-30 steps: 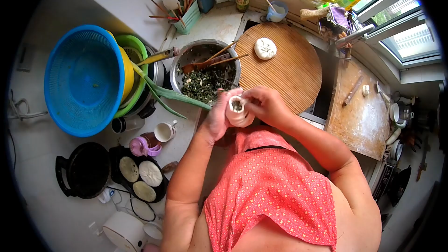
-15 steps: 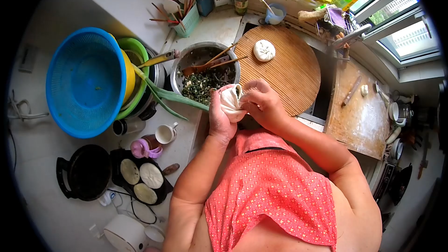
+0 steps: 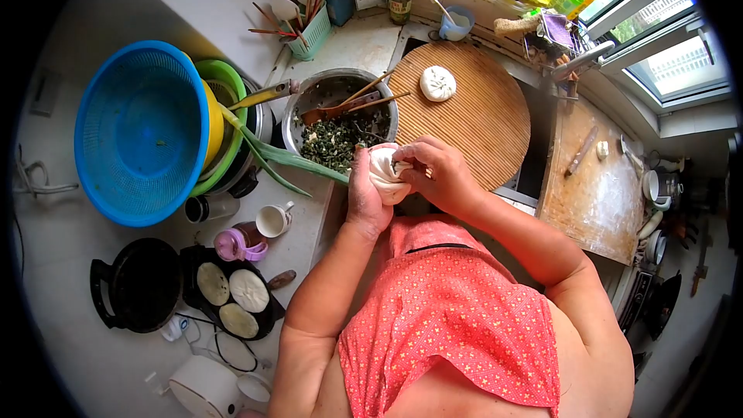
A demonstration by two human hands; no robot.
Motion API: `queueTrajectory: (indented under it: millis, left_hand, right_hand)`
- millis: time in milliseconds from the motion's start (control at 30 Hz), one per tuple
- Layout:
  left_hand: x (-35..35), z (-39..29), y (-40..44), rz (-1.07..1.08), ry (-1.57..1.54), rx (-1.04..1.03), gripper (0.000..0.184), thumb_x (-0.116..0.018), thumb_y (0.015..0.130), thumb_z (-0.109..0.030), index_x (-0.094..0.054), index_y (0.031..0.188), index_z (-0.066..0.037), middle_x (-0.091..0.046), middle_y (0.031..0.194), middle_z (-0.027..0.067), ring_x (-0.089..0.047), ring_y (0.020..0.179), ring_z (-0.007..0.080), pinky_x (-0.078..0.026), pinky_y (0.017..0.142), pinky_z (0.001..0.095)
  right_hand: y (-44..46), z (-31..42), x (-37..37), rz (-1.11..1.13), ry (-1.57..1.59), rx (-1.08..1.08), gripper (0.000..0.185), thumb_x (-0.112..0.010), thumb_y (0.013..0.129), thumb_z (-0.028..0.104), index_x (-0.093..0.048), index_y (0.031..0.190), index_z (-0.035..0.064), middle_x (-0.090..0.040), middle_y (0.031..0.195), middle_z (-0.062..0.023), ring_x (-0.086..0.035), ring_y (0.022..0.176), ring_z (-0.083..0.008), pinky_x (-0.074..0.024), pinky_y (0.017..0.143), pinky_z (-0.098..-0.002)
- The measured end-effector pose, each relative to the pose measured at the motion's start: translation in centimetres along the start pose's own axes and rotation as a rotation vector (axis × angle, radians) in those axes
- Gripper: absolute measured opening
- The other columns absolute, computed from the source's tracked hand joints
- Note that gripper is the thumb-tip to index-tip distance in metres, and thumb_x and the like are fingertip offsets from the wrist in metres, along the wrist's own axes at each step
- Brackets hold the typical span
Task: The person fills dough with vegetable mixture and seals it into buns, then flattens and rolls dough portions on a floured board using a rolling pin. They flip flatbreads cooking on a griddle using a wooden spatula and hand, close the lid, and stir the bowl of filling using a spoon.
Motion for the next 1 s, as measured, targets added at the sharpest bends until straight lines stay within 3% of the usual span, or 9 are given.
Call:
queueTrajectory:
  millis: [167, 267, 367, 500, 567, 700, 733, 833, 1000]
  left_hand:
    - [0.4, 0.2, 0.1, 0.008, 0.013, 0.059, 0.058, -0.025, 0.100, -0.052, -0.058, 0.113, -0.006, -0.065, 0.101, 0.0090, -0.063, 0.093, 0.0222, -0.052, 0.080, 0.0365]
    - [0.0, 0.0, 0.0, -0.030, 0.027, 0.124, 0.059, -0.025, 0.100, -0.053, -0.059, 0.113, -0.006, -0.066, 0.101, 0.0087, -0.063, 0.094, 0.0222, -0.052, 0.079, 0.0358]
    - [0.4, 0.1, 0.4, 0.013, 0.019, 0.194, 0.061, -0.026, 0.099, -0.056, -0.057, 0.116, -0.006, -0.065, 0.104, 0.0096, -0.063, 0.096, 0.0234, -0.053, 0.079, 0.0376]
    - [-2.6, -2.8, -0.8, 0.189, 0.028, 0.200, 0.064, -0.033, 0.095, -0.064, -0.046, 0.129, -0.011, -0.058, 0.119, 0.0085, -0.063, 0.099, 0.0236, -0.056, 0.075, 0.0435]
    - [-3.9, -5.2, -1.7, 0.397, 0.125, 0.174, 0.072, -0.037, 0.095, -0.064, -0.032, 0.143, -0.010, -0.050, 0.132, 0.0103, -0.057, 0.115, 0.0250, -0.051, 0.091, 0.0457]
    - [-6.3, -3.3, -0.8, 0.318, 0.340, -0.256, 0.072, -0.039, 0.096, -0.060, -0.037, 0.138, -0.002, -0.051, 0.129, 0.0121, -0.057, 0.110, 0.0234, -0.046, 0.097, 0.0377]
    - [-6.4, -2.7, -0.3, 0.326, 0.409, -0.429, 0.070, -0.039, 0.097, -0.059, -0.041, 0.134, 0.001, -0.052, 0.127, 0.0133, -0.058, 0.108, 0.0226, -0.045, 0.097, 0.0353]
    - [-6.7, -0.5, 0.1, 0.261, 0.265, -0.322, 0.065, -0.039, 0.098, -0.056, -0.048, 0.127, 0.002, -0.056, 0.120, 0.0150, -0.058, 0.105, 0.0214, -0.046, 0.094, 0.0354]
    - [-8.4, 3.3, -0.1, 0.218, 0.236, -0.072, 0.060, -0.038, 0.100, -0.053, -0.056, 0.116, 0.002, -0.063, 0.102, 0.0113, -0.063, 0.093, 0.0197, -0.050, 0.084, 0.0323]
  right_hand:
    - [0.3, 0.1, 0.2, -0.020, -0.034, 0.260, 0.019, -0.071, 0.075, 0.000, -0.066, 0.092, 0.0051, -0.061, 0.092, -0.0099, -0.063, 0.081, -0.0269, -0.0525, 0.069, -0.0347]
    - [-0.3, -0.4, 0.3, 0.113, -0.100, 0.086, 0.021, -0.071, 0.075, 0.000, -0.066, 0.094, 0.0073, -0.061, 0.095, -0.0098, -0.063, 0.083, -0.0285, -0.0525, 0.069, -0.0357]
    - [-0.1, -0.2, 1.1, 0.198, -0.166, 0.230, 0.028, -0.070, 0.075, 0.002, -0.063, 0.100, 0.0109, -0.060, 0.093, -0.0110, -0.063, 0.079, -0.0294, -0.0519, 0.067, -0.0349]
    - [-0.3, -0.4, 2.3, 0.036, -0.049, 0.114, 0.027, -0.069, 0.081, 0.004, -0.061, 0.107, 0.0070, -0.062, 0.092, -0.0090, -0.064, 0.079, -0.0237, -0.0523, 0.067, -0.0326]
    - [-0.3, -0.1, 3.1, -0.077, 0.838, -0.438, 0.023, -0.068, 0.086, 0.006, -0.061, 0.108, 0.0014, -0.064, 0.091, -0.0068, -0.063, 0.080, -0.0178, -0.0528, 0.068, -0.0315]
    - [-1.0, 0.8, 3.6, -0.195, 1.246, -0.594, 0.023, -0.067, 0.088, 0.005, -0.059, 0.109, -0.0007, -0.065, 0.092, -0.0077, -0.062, 0.079, -0.0125, -0.0522, 0.068, -0.0267]
    - [-1.5, 1.2, 3.9, -0.163, 1.224, -0.582, 0.020, -0.067, 0.088, 0.005, -0.060, 0.106, -0.0010, -0.064, 0.093, -0.0073, -0.061, 0.078, -0.0127, -0.0511, 0.069, -0.0246]
    - [-3.1, 0.9, 5.0, -0.152, 0.835, -0.490, 0.014, -0.068, 0.087, 0.004, -0.063, 0.100, 0.0004, -0.063, 0.094, -0.0061, -0.061, 0.081, -0.0136, -0.0516, 0.069, -0.0269]
    - [-6.3, 0.5, 8.2, -0.227, -0.054, 0.200, 0.014, -0.071, 0.080, 0.001, -0.062, 0.091, 0.0023, -0.062, 0.092, -0.0108, -0.064, 0.082, -0.0253, -0.0523, 0.069, -0.0319]
Point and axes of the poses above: each hand's wrist, its own y-axis towards the middle knuckle, its own x-axis out of the back of the hand, z = x × y, the point moved 1 cm from there along y, towards the middle knuckle
